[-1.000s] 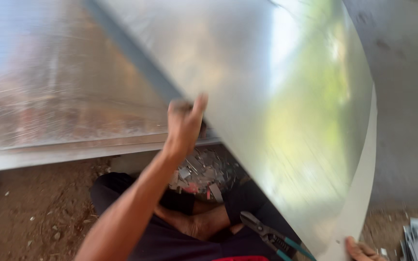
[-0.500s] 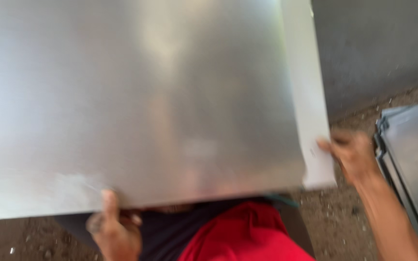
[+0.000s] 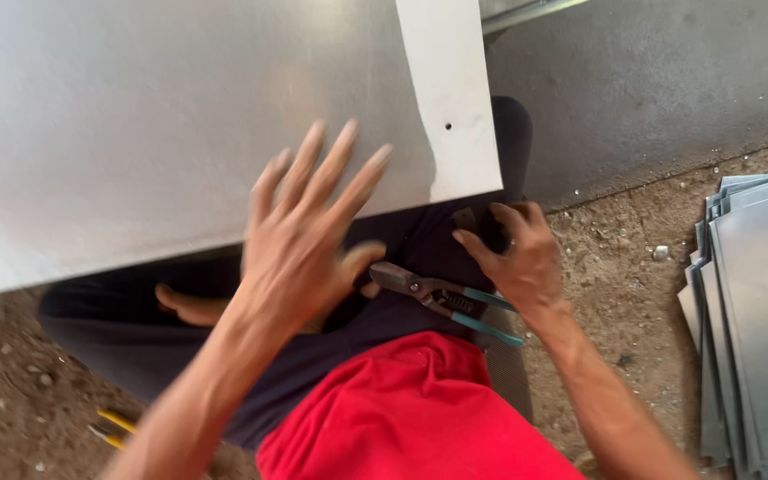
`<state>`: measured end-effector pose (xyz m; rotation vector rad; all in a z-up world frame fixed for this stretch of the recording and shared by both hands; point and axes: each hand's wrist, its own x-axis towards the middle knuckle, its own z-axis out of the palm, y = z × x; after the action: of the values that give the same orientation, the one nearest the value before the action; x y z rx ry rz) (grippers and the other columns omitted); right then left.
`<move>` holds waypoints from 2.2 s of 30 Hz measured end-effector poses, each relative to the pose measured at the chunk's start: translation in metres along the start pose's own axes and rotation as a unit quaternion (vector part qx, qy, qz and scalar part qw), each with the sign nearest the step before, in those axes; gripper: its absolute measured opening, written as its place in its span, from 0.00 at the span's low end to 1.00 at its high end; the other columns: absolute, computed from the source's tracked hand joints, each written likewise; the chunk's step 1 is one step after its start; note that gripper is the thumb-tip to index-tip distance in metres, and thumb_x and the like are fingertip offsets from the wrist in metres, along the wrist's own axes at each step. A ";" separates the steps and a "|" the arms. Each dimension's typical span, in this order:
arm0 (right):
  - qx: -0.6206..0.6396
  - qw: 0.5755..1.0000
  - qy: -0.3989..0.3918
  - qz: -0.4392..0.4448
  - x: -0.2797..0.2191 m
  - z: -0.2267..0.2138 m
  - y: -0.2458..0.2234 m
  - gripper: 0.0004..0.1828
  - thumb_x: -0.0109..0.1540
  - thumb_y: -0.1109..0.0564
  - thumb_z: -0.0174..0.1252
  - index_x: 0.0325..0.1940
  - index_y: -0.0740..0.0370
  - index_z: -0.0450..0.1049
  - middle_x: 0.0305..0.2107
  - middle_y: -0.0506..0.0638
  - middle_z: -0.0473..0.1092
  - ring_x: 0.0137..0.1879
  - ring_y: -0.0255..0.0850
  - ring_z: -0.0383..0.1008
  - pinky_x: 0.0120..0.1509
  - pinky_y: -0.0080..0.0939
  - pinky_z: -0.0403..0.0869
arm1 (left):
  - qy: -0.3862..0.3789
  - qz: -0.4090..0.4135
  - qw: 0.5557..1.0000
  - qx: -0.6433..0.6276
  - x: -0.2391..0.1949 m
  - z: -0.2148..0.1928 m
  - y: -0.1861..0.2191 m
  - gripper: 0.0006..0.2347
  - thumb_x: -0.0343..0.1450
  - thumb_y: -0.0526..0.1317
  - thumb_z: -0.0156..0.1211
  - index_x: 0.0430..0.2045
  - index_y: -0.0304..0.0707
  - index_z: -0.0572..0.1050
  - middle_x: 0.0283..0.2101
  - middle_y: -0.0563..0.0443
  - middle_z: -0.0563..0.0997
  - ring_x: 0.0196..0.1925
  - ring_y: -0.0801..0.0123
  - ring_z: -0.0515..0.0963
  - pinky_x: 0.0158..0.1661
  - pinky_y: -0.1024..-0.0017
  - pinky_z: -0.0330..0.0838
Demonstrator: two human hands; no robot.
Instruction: The person uses shears to cut small pieces off the edges of large metal sheets, occasionally rubbing the edges with a small block and stacking the sheets one at a time.
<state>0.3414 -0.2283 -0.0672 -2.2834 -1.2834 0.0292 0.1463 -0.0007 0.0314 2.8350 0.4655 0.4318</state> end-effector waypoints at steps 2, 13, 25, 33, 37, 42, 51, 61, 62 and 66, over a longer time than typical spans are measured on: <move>0.023 0.999 -0.027 -0.004 0.005 -0.003 -0.003 0.17 0.57 0.52 0.71 0.40 0.68 0.79 0.33 0.59 0.77 0.35 0.46 0.79 0.37 0.39 0.79 | -0.058 0.039 0.988 0.140 0.041 0.018 0.005 0.39 0.61 0.40 0.70 0.70 0.58 0.58 0.72 0.41 0.60 0.72 0.44 0.62 0.64 0.44 0.64; 0.039 0.966 0.062 -0.250 0.119 -0.042 0.000 0.02 0.70 0.60 0.67 0.46 0.61 0.82 0.36 0.53 0.77 0.44 0.44 0.77 0.48 0.38 0.77 | -0.177 0.051 0.982 0.044 0.029 0.006 0.010 0.42 0.54 0.49 0.69 0.68 0.50 0.61 0.71 0.29 0.59 0.71 0.31 0.58 0.61 0.35 0.57; -0.023 0.944 0.039 -0.327 0.113 -0.043 0.012 0.11 0.65 0.67 0.55 0.40 0.63 0.84 0.30 0.53 0.77 0.34 0.41 0.73 0.43 0.40 0.69 | -0.277 0.054 0.957 0.069 0.033 0.001 0.021 0.46 0.55 0.48 0.76 0.71 0.49 0.58 0.72 0.29 0.56 0.71 0.30 0.58 0.61 0.32 0.60; 0.113 0.987 -0.065 -0.090 -0.014 -0.050 -0.019 0.05 0.61 0.61 0.64 0.41 0.62 0.80 0.33 0.52 0.79 0.37 0.38 0.80 0.41 0.38 0.78 | -0.218 0.039 0.972 0.082 0.053 0.021 0.020 0.56 0.45 0.54 0.76 0.74 0.49 0.56 0.74 0.31 0.55 0.73 0.32 0.57 0.64 0.39 0.58; 0.107 0.975 -0.056 0.188 -0.025 -0.037 -0.015 0.16 0.59 0.60 0.67 0.50 0.68 0.77 0.31 0.53 0.78 0.34 0.39 0.80 0.38 0.36 0.80 | -0.157 0.124 0.963 0.181 0.058 0.009 0.003 0.47 0.56 0.43 0.75 0.73 0.59 0.55 0.74 0.39 0.54 0.72 0.42 0.56 0.65 0.41 0.57; 0.204 0.962 0.058 0.170 -0.020 -0.061 -0.035 0.11 0.67 0.59 0.63 0.51 0.67 0.79 0.38 0.56 0.77 0.38 0.39 0.80 0.38 0.33 0.78 | -0.231 0.109 0.965 0.061 0.069 0.003 0.001 0.47 0.53 0.53 0.77 0.71 0.54 0.60 0.74 0.34 0.54 0.74 0.35 0.55 0.61 0.36 0.58; 0.073 0.990 0.116 0.013 0.026 -0.058 -0.057 0.08 0.69 0.63 0.68 0.51 0.69 0.80 0.37 0.56 0.77 0.41 0.41 0.81 0.40 0.33 0.80 | -0.228 0.129 0.958 0.118 0.064 0.007 -0.001 0.57 0.41 0.61 0.76 0.71 0.51 0.59 0.73 0.33 0.55 0.71 0.37 0.57 0.59 0.39 0.64; 0.033 0.998 0.050 -0.016 0.030 -0.034 -0.130 0.12 0.61 0.53 0.65 0.35 0.67 0.78 0.24 0.54 0.73 0.27 0.43 0.72 0.32 0.40 0.68 | -0.261 0.166 0.940 0.140 0.075 0.001 0.004 0.55 0.46 0.63 0.77 0.70 0.49 0.56 0.72 0.32 0.54 0.71 0.33 0.60 0.57 0.39 0.69; 0.056 0.998 0.041 0.016 0.034 -0.034 -0.129 0.11 0.62 0.54 0.65 0.33 0.65 0.79 0.22 0.52 0.72 0.27 0.42 0.71 0.32 0.40 0.68 | -0.252 0.161 0.944 0.141 0.076 0.000 0.002 0.53 0.48 0.61 0.78 0.69 0.50 0.56 0.73 0.33 0.54 0.71 0.34 0.60 0.57 0.39 0.69; 0.080 0.987 0.100 0.097 0.052 -0.051 -0.105 0.15 0.74 0.50 0.61 0.42 0.66 0.79 0.29 0.51 0.75 0.33 0.39 0.77 0.35 0.34 0.75 | -0.283 0.167 0.930 0.163 0.073 0.003 0.000 0.57 0.45 0.62 0.78 0.71 0.48 0.55 0.71 0.31 0.53 0.71 0.33 0.59 0.58 0.41 0.68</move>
<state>0.3003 -0.1640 0.0360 -2.2016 -0.9225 -0.0278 0.2135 0.0242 0.0465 3.1638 -0.0744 -0.4586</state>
